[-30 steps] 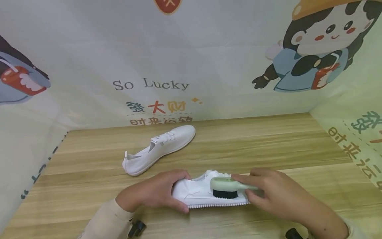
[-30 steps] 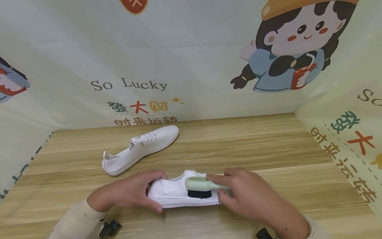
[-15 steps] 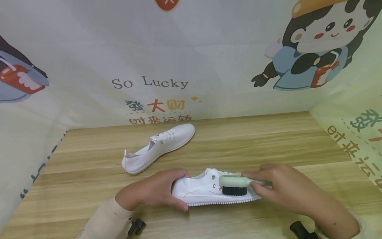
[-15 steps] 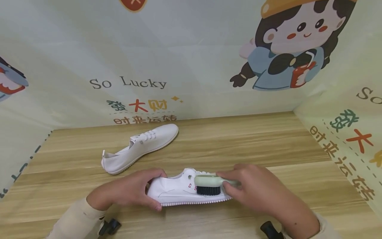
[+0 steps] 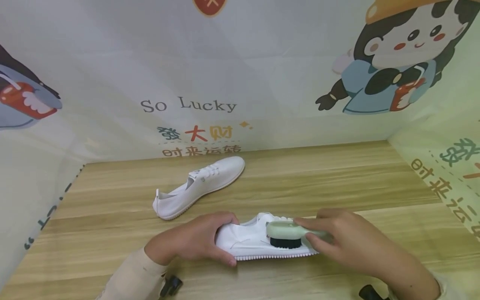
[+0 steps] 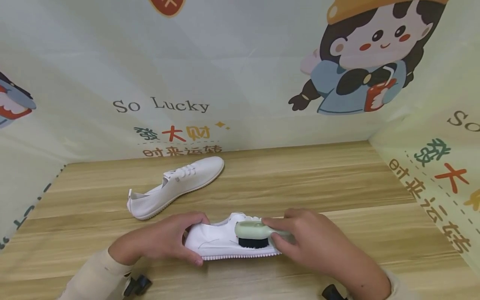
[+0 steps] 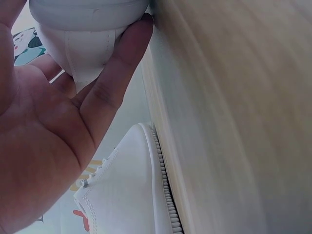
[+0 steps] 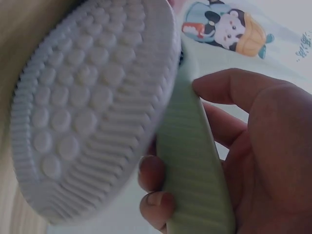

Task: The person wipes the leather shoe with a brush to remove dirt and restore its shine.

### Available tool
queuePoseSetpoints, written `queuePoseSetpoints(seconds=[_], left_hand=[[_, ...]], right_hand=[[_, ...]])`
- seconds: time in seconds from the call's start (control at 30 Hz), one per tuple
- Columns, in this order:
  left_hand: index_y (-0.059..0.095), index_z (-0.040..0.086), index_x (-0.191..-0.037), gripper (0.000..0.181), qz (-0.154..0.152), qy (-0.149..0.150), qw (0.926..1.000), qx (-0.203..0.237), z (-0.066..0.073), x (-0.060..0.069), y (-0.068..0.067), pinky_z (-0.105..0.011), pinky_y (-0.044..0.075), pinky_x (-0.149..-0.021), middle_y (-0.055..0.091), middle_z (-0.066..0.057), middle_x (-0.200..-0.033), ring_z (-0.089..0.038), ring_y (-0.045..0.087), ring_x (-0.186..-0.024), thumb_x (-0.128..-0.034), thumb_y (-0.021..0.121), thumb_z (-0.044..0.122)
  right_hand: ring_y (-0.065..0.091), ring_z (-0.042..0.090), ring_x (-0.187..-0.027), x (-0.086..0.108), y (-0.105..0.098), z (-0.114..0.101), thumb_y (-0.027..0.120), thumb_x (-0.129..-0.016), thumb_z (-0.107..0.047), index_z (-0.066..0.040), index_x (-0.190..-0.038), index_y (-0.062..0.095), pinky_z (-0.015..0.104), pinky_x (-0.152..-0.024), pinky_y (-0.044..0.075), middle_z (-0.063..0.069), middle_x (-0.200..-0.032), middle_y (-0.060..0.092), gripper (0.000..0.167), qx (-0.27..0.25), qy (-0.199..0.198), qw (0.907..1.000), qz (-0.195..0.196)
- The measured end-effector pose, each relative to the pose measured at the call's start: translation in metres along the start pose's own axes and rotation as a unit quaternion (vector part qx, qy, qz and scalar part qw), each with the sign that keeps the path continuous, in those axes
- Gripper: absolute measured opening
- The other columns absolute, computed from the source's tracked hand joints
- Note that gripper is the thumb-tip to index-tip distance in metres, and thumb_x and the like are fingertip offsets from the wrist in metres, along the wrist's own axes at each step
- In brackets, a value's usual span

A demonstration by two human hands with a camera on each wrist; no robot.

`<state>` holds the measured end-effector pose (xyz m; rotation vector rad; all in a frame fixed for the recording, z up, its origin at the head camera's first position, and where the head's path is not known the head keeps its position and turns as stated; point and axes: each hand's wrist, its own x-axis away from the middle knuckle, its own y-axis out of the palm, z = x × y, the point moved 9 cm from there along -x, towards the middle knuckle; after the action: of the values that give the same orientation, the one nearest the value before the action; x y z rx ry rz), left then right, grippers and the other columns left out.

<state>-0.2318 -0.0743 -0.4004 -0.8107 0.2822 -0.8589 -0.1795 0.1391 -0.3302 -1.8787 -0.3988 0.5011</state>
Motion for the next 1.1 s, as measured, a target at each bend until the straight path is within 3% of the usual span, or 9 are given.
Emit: queuePoseSetpoints(seconds=[0.1,0.23,0.5,0.77,1.1], left_hand=[[0.055,0.026,-0.105,0.056,0.0,-0.002,1.0,0.0,0.0,0.0,-0.001,-0.023,0.044,-0.074,0.056,0.014,-0.094,-0.007,0.053,-0.084,-0.0634,0.082,0.052],[0.055,0.027,-0.105,0.056,0.0,-0.005,1.0,0.003,0.0,0.001,0.0,-0.024,0.045,-0.074,0.057,0.014,-0.094,-0.007,0.053,-0.084,-0.0633,0.082,0.052],[0.055,0.026,-0.106,0.058,-0.001,-0.008,1.0,0.004,-0.003,0.001,0.003,-0.024,0.045,-0.074,0.057,0.014,-0.094,-0.006,0.054,-0.084,-0.0629,0.081,0.054],[0.055,0.026,-0.108,0.058,-0.001,-0.007,0.9999,0.008,-0.003,0.001,0.003,-0.024,0.045,-0.075,0.057,0.014,-0.096,-0.007,0.054,-0.086,-0.0634,0.081,0.054],[0.055,0.028,-0.108,0.06,-0.002,-0.014,0.9999,0.009,-0.007,-0.001,0.003,-0.024,0.045,-0.076,0.058,0.015,-0.094,-0.007,0.054,-0.085,-0.0623,0.079,0.06]], right_hand=[[0.048,0.0,-0.068,-0.002,0.002,-0.005,0.064,-0.089,-0.031,-0.032,-0.121,0.065,0.023,-0.06,0.044,-0.005,-0.093,0.065,0.032,0.021,-0.009,0.9995,0.02],[0.046,0.0,-0.066,-0.002,0.004,-0.01,0.066,-0.087,-0.029,-0.032,-0.12,0.066,0.022,-0.059,0.042,-0.008,-0.087,0.061,0.034,0.031,-0.02,0.9985,0.04],[0.045,-0.001,-0.064,-0.001,0.007,-0.016,0.065,-0.088,-0.03,-0.032,-0.122,0.065,0.021,-0.057,0.042,-0.009,-0.085,0.06,0.034,0.03,-0.03,0.9976,0.055],[0.054,0.003,-0.075,0.002,0.004,0.001,0.065,-0.088,-0.032,-0.036,-0.122,0.064,0.028,-0.063,0.047,-0.002,-0.1,0.066,0.034,0.015,0.033,0.9994,0.003],[0.039,0.0,-0.054,0.003,-0.005,0.014,0.065,-0.088,-0.025,-0.029,-0.118,0.067,0.02,-0.048,0.038,-0.014,-0.08,0.059,0.03,-0.036,0.048,0.998,-0.021]])
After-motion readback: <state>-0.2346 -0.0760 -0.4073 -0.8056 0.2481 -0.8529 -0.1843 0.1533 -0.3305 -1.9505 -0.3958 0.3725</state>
